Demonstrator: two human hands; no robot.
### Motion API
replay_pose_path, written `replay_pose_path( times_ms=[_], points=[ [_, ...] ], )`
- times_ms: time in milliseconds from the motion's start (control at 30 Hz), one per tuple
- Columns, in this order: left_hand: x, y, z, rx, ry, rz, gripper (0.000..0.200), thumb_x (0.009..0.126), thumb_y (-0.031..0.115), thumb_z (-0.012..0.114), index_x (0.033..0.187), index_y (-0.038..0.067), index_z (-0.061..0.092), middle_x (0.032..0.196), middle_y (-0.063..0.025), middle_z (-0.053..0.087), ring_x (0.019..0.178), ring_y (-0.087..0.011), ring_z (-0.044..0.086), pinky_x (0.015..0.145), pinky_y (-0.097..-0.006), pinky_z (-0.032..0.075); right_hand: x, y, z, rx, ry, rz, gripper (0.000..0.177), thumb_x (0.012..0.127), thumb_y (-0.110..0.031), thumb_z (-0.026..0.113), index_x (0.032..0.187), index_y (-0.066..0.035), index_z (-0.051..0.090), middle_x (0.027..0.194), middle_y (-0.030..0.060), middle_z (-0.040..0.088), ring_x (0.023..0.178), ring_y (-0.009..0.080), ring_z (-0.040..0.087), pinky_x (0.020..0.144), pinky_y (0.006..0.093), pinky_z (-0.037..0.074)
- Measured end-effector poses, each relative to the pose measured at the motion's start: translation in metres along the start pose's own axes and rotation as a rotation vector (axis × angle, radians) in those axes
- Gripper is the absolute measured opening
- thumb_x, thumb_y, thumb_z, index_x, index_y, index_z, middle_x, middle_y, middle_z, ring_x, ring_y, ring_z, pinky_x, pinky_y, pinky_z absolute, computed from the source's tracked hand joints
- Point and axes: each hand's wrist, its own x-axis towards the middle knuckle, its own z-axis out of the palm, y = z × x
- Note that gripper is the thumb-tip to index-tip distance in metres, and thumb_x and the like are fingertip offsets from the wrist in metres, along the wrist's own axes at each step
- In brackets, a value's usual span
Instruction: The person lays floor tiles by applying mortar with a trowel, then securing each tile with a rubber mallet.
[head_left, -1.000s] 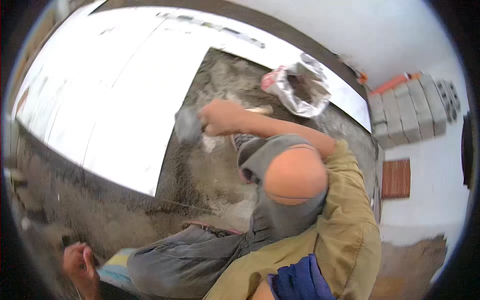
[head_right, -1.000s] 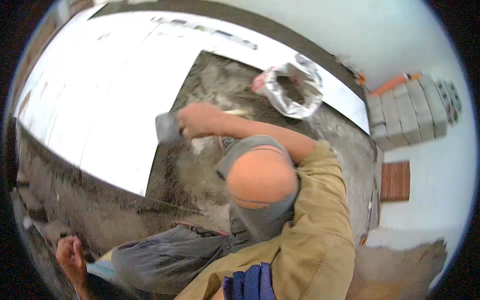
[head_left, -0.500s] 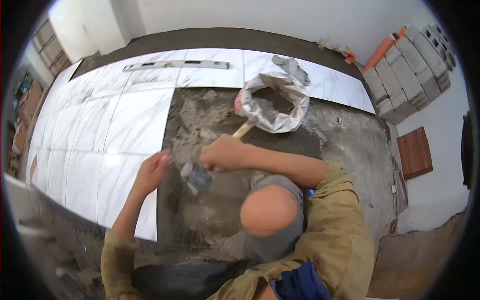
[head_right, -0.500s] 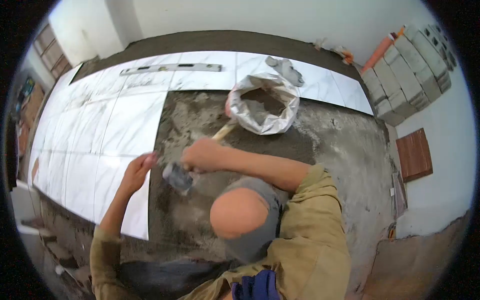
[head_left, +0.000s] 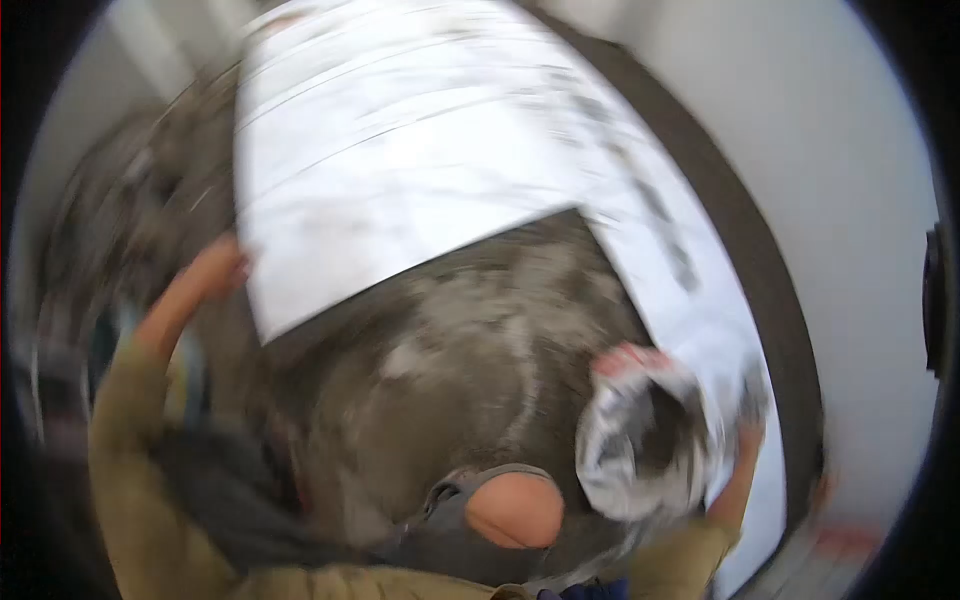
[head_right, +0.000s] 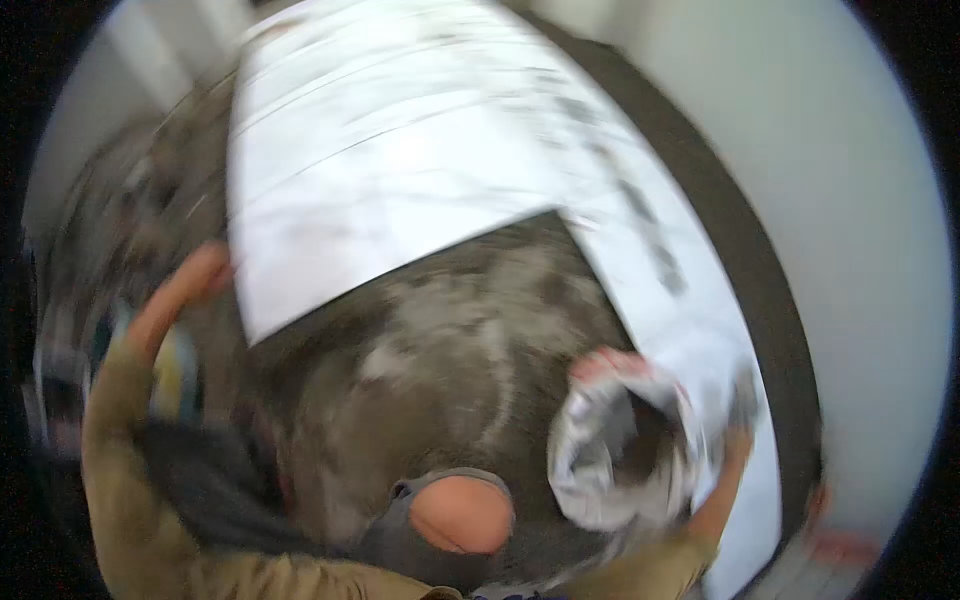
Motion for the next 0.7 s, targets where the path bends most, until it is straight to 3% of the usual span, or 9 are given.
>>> replay_pose_path(
  times_ms=[33, 200, 367, 400, 467, 500, 567, 600, 700],
  points=[
    [-0.011, -0.006, 0.000, -0.131, 0.149, 0.133, 0.018, 0.084, 0.012, 0.054, 0.072, -0.001, 0.054, 0.067, -0.0207, 0.054, 0.064, -0.0358, 0.054, 0.060, -0.0452, 0.042, 0.005, -0.010, 0.014, 0.008, -0.042, 0.086, 0.040, 0.086, -0.035, 0.055, 0.107, -0.003, 0.064, 0.103, 0.0221, 0.064, 0.093, 0.0357, 0.063, 0.079, 0.0431, 0.051],
    [-0.056, 0.035, -0.040, -0.288, 0.101, -0.146, 0.020, 0.085, 0.012, 0.058, 0.102, 0.003, 0.065, 0.085, -0.0147, 0.067, 0.080, -0.0308, 0.064, 0.070, -0.0388, 0.049, -0.014, -0.015, 0.012, 0.016, -0.054, 0.414, 0.061, 0.084, -0.052, 0.057, 0.110, 0.003, 0.059, 0.113, 0.0259, 0.060, 0.101, 0.0401, 0.059, 0.084, 0.0428, 0.049],
    [-0.039, 0.041, -0.032, -0.566, 0.250, -0.010, 0.023, 0.088, 0.009, 0.058, 0.110, 0.004, 0.065, 0.094, -0.0152, 0.068, 0.086, -0.0237, 0.065, 0.077, -0.0360, 0.051, 0.045, 0.054, -0.059, -0.121, 0.299, 0.248, 0.033, 0.094, -0.029, 0.047, 0.108, -0.004, 0.065, 0.099, 0.0231, 0.065, 0.096, 0.0379, 0.062, 0.079, 0.0459, 0.050],
    [-0.034, 0.059, -0.047, -0.609, 0.216, 0.000, 0.028, 0.090, 0.009, 0.057, 0.118, 0.006, 0.061, 0.105, -0.0170, 0.064, 0.093, -0.0248, 0.064, 0.082, -0.0365, 0.051, 0.079, 0.065, -0.093, -0.069, 0.311, 0.284, 0.044, 0.091, -0.039, 0.054, 0.100, 0.003, 0.065, 0.091, 0.0278, 0.065, 0.082, 0.0431, 0.062, 0.070, 0.0486, 0.049],
    [-0.010, 0.081, -0.052, -0.646, 0.287, 0.116, 0.037, 0.089, 0.014, 0.059, 0.126, 0.009, 0.055, 0.111, -0.0201, 0.058, 0.104, -0.0302, 0.057, 0.091, -0.0402, 0.045, 0.071, -0.029, -0.252, 0.219, 0.364, 0.298, 0.046, 0.089, -0.038, 0.056, 0.105, 0.004, 0.064, 0.093, 0.0286, 0.064, 0.089, 0.0437, 0.061, 0.073, 0.0487, 0.047],
    [-0.002, 0.099, -0.064, -0.673, 0.232, 0.123, 0.047, 0.090, 0.018, 0.059, 0.135, 0.012, 0.047, 0.119, -0.0210, 0.051, 0.107, -0.0322, 0.053, 0.094, -0.0411, 0.043, 0.075, -0.043, -0.291, 0.421, 0.608, 0.137, 0.042, 0.089, -0.032, 0.058, 0.106, 0.006, 0.065, 0.094, 0.0226, 0.068, 0.089, 0.0379, 0.064, 0.073, 0.0459, 0.047],
    [0.032, 0.126, -0.067, -0.713, 0.349, 0.337, 0.061, 0.088, 0.023, 0.062, 0.143, 0.017, 0.036, 0.124, -0.0206, 0.047, 0.109, -0.0339, 0.052, 0.096, -0.0429, 0.043, 0.042, -0.142, -0.417, 0.874, 0.509, 0.110, 0.037, 0.091, -0.027, 0.060, 0.108, 0.006, 0.063, 0.088, 0.0106, 0.066, 0.084, 0.0164, 0.059, 0.071, 0.0330, 0.047],
    [0.043, 0.143, -0.073, -0.723, 0.412, 0.421, 0.067, 0.088, 0.023, 0.064, 0.146, 0.019, 0.030, 0.127, -0.0186, 0.044, 0.111, -0.0306, 0.051, 0.096, -0.0404, 0.047, 0.037, -0.173, -0.449, 1.152, 0.566, 0.062, 0.031, 0.090, -0.030, 0.061, 0.096, 0.000, 0.063, 0.072, 0.0050, 0.059, 0.063, 0.0107, 0.053, 0.055, 0.0279, 0.044],
    [0.035, 0.200, -0.099, -1.153, 0.458, 0.599, 0.079, 0.088, 0.037, 0.062, 0.150, 0.021, 0.016, 0.146, -0.0229, 0.027, 0.124, -0.0393, 0.043, 0.099, -0.0471, 0.044, -0.023, -0.278, -0.557, 0.862, 0.478, 0.113, 0.023, 0.089, -0.031, 0.063, 0.076, -0.012, 0.059, 0.055, -0.0097, 0.041, 0.042, 0.0023, 0.031, 0.037, 0.0216, 0.024]
  ],
)
